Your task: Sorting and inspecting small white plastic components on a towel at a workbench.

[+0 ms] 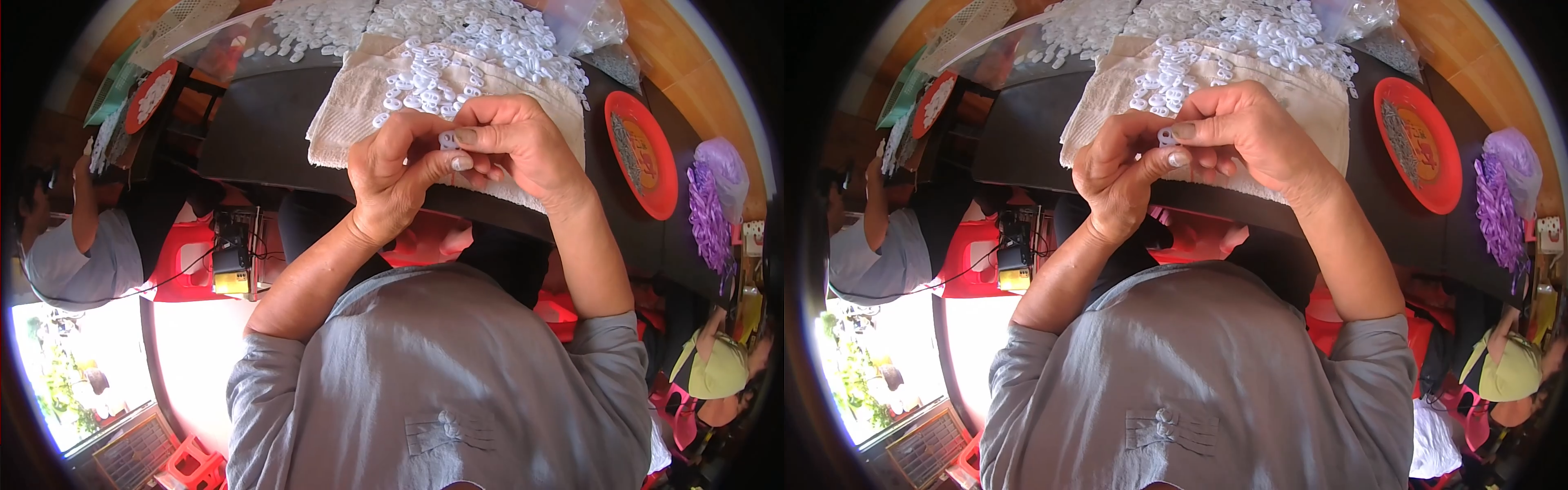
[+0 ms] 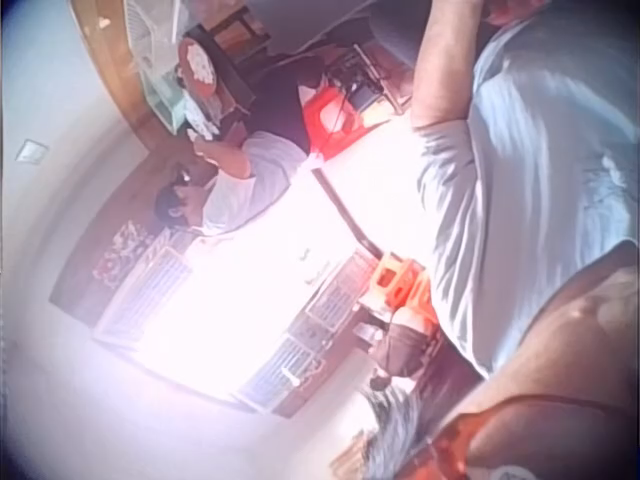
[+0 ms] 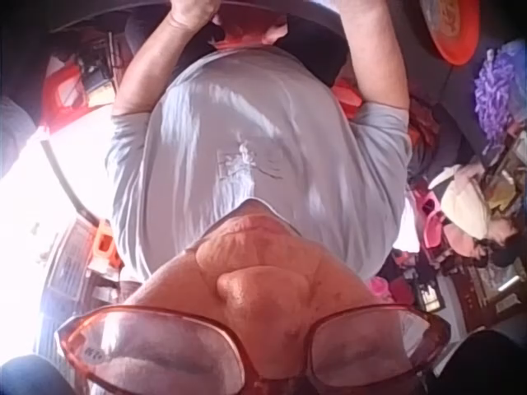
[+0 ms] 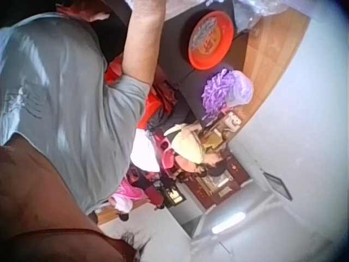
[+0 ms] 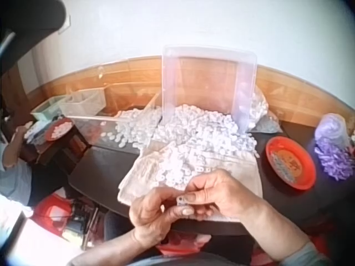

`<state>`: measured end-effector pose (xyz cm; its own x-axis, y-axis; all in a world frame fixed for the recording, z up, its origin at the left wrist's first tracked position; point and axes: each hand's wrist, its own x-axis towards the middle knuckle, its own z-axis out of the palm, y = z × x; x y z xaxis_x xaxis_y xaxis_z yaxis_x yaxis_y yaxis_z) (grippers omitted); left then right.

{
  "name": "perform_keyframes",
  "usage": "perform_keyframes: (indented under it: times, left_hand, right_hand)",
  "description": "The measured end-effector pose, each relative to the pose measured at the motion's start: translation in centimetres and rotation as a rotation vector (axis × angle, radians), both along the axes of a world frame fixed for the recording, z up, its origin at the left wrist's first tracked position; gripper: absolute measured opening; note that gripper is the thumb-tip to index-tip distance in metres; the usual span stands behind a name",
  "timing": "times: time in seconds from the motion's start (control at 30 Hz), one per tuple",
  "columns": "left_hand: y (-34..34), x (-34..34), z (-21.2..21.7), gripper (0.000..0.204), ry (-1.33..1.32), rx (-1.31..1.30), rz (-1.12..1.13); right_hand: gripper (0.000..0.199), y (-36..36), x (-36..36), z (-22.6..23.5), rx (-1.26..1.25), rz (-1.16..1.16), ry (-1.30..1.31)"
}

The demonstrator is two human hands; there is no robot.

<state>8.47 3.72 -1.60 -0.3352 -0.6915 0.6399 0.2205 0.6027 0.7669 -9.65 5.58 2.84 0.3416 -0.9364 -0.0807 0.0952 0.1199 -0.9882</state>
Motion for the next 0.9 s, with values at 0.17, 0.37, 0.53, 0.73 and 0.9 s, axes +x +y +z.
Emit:
perform_keyframes:
  times: [0.17, 0.37, 0.53, 0.73, 0.9]
  left_hand:
    - [0.4, -0.1, 1.2, 0.021, -0.05, -0.073, 0.019]
    - [0.0, -0.4, 1.0, 0.018, -0.009, 0.003, -0.055]
    - [-0.5, -0.5, 0.4, 0.015, 0.08, 0.089, -0.105]
    - [-1.2, 0.2, 0.8, 0.018, 0.042, 0.237, 0.032]
    - [-9.4, 4.9, 12.1, 0.011, 0.149, -0.068, 0.318]
  right_hand:
    - [0.017, 0.4, 0.0, 0.2, 0.035, 0.01, -0.096]
    - [0.016, 0.3, -0.1, 0.3, 0.076, 0.015, -0.169]
    - [0.018, 0.1, -0.1, -0.5, 0.084, 0.039, -0.231]
    - [0.02, -0.5, -0.6, -0.4, -0.078, -0.077, 0.01]
    - [0.022, -1.0, -2.6, 0.3, -0.213, -0.508, 0.149]
